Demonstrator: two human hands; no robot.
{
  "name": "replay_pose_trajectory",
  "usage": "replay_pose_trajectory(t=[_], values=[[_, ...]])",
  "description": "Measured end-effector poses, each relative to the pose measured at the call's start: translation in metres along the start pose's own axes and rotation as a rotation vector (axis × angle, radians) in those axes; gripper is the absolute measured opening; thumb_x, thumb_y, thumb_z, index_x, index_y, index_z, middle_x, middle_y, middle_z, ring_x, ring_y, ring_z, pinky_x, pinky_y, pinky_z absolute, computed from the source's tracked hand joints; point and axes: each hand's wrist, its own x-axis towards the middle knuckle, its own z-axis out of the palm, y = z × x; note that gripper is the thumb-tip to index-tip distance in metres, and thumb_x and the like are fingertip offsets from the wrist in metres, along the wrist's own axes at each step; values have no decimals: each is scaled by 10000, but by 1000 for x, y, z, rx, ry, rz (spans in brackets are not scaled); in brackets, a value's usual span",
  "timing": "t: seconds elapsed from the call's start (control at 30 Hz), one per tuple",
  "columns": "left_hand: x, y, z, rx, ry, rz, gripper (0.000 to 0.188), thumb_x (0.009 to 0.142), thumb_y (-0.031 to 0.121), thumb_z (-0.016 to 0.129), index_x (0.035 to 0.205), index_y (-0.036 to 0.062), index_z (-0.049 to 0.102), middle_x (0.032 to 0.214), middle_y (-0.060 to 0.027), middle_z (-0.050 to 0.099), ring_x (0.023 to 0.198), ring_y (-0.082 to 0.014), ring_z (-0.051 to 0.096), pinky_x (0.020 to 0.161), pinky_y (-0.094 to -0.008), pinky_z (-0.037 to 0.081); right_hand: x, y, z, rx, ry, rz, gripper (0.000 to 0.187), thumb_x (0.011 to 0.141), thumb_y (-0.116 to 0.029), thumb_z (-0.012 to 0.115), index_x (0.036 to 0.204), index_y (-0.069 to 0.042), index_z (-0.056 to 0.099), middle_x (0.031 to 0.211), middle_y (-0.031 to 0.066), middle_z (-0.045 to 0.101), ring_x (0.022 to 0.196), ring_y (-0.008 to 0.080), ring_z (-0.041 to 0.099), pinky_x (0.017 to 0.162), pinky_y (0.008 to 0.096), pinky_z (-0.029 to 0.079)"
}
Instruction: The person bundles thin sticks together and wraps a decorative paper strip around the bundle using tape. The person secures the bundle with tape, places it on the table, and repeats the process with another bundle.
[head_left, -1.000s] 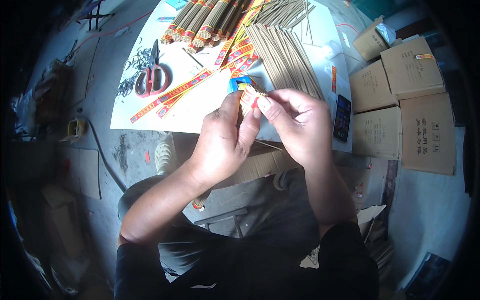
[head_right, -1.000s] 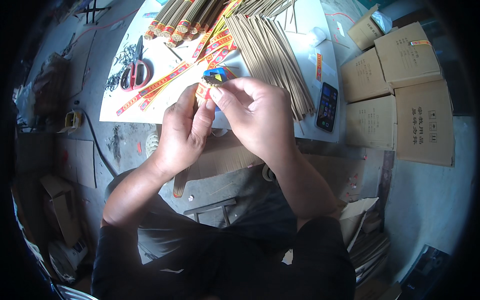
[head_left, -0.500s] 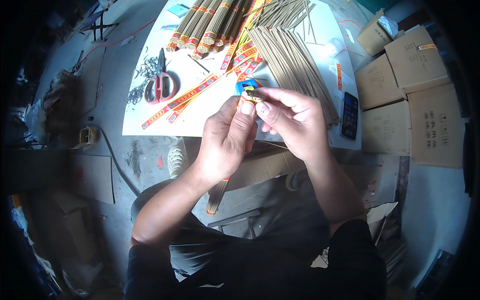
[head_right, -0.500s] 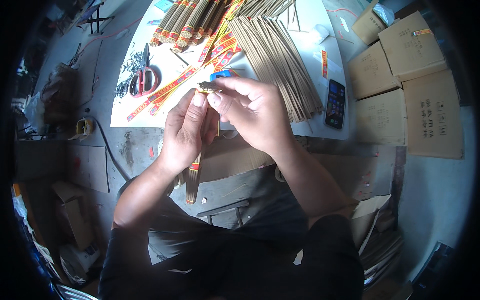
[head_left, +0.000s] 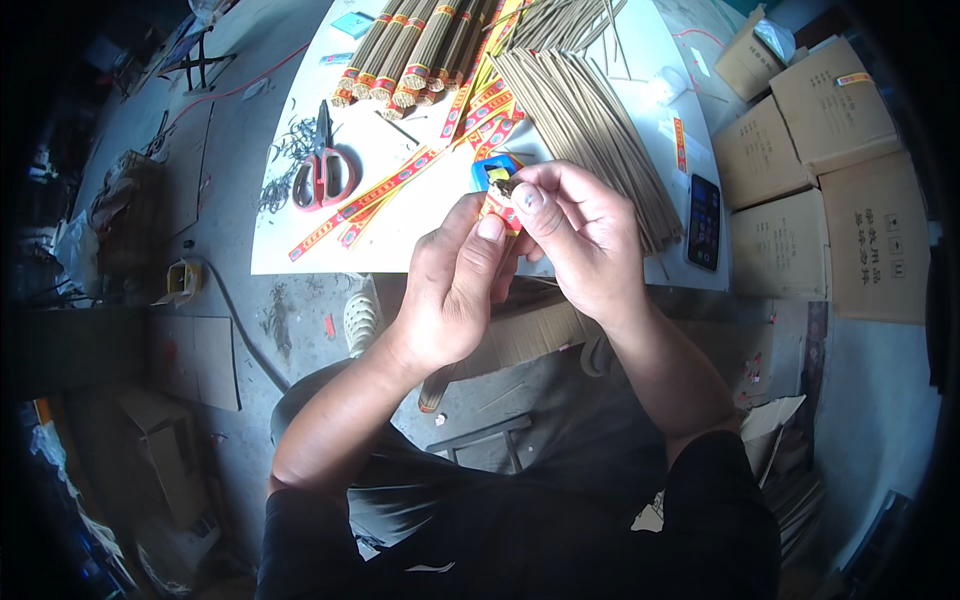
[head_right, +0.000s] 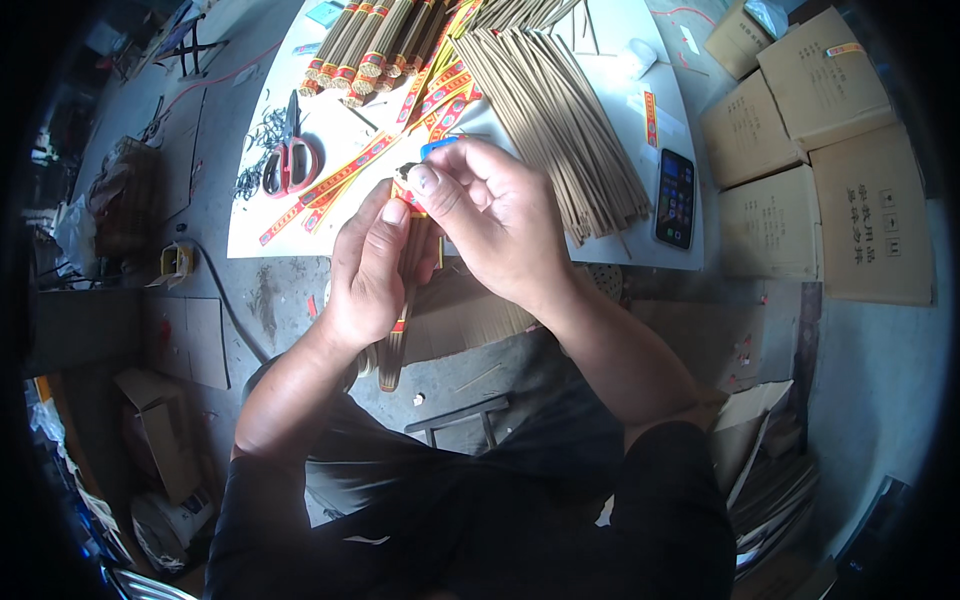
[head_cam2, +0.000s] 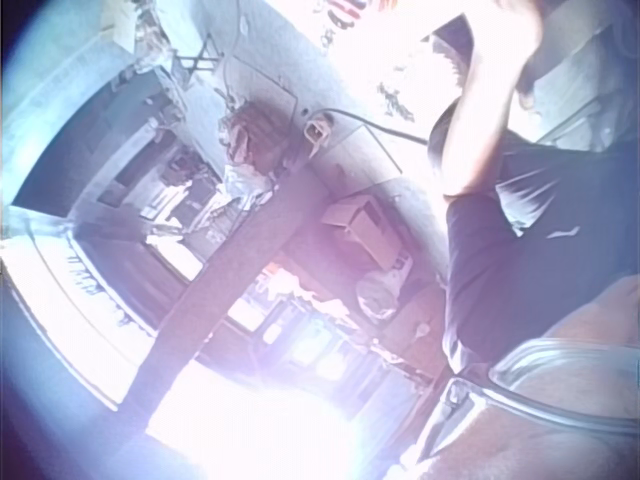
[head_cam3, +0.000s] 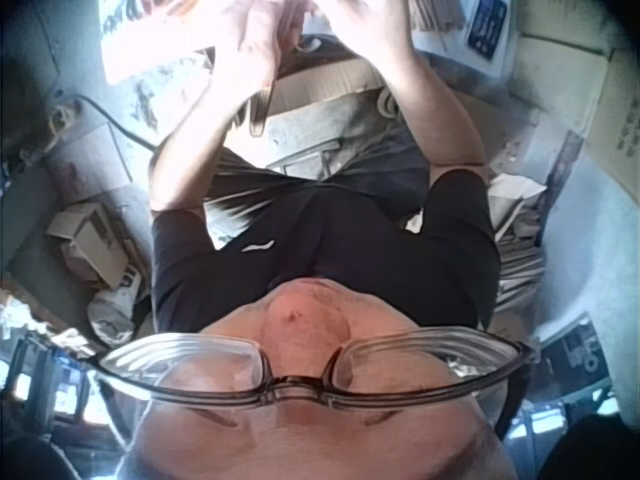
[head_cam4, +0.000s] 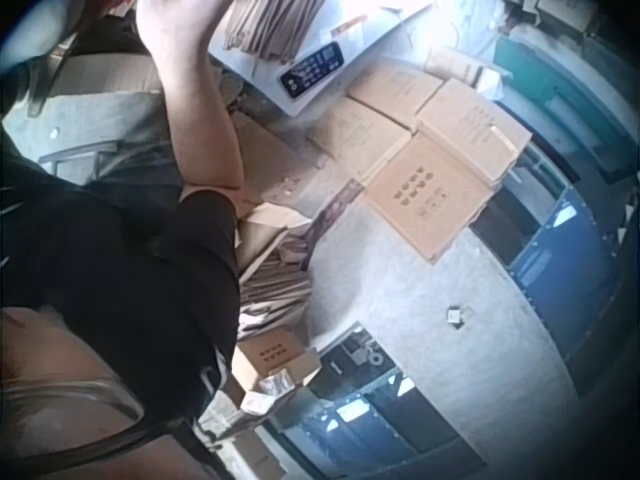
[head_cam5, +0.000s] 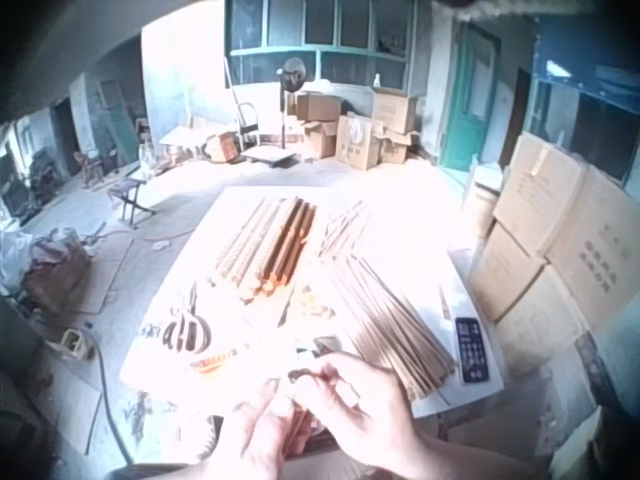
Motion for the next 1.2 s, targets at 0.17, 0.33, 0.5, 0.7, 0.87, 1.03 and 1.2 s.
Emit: replay_pose_trajectory(t=[0.17, 0.33, 0.5, 0.7, 0.87, 1.03, 1.2], values=[[2, 1, -2, -130, -27, -43, 442, 1186, 342, 354, 1184, -17, 610, 737, -1, 575, 593, -68, 498, 546, -242, 417, 2, 7, -6, 80, -27, 15, 241, 1099, -226, 656, 1118, 14, 666, 910, 9, 689, 749, 37, 629, 639, 208, 536], [2, 5, -4, -242, -53, -110, 447, 1189, 354, 341, 1172, -1, 612, 775, -16, 586, 610, -76, 501, 569, -247, 430, 1, 10, -4, 114, 10, 10, 256, 1099, -251, 657, 1093, 5, 662, 874, 1, 672, 677, 31, 599, 605, 207, 515], [0, 7, -5, -241, -135, -100, 430, 1195, 342, 337, 1129, 13, 605, 807, -21, 600, 645, -85, 511, 595, -251, 436, 5, 9, -9, 130, -60, 90, 243, 1095, -268, 661, 1063, -28, 674, 829, -24, 645, 628, 15, 547, 548, 184, 441], [1, -9, -9, -82, -94, -81, 502, 1185, 392, 346, 1145, -37, 606, 669, -42, 557, 519, -97, 439, 542, -283, 454, 7, 10, -15, 263, -57, 365, 233, 1069, -200, 602, 1186, -8, 663, 908, 18, 654, 636, 63, 561, 581, 210, 461], [0, -7, -17, -20, -88, -115, 457, 1190, 372, 343, 1085, 14, 609, 725, -19, 566, 598, -92, 508, 567, -279, 463, 6, 19, -11, 241, -29, 385, 337, 1110, -323, 567, 1210, -20, 674, 909, 18, 666, 672, 80, 563, 627, 222, 462], [0, -7, -24, 70, -87, -92, 479, 1191, 384, 331, 1070, 10, 606, 751, -44, 592, 647, -111, 522, 625, -284, 462, 1, 21, 0, 5, -35, 212, 445, 1154, -403, 500, 1258, -6, 675, 956, 27, 669, 728, 75, 602, 675, 225, 483], [20, 10, -45, -587, 165, -120, 528, 1175, 456, 322, 1297, -11, 537, 887, -100, 599, 706, -205, 546, 692, -374, 506, 6, 47, -14, -180, 19, -52, 354, 1092, -139, 611, 1407, 18, 573, 1062, 47, 644, 876, 101, 637, 742, 242, 524]])
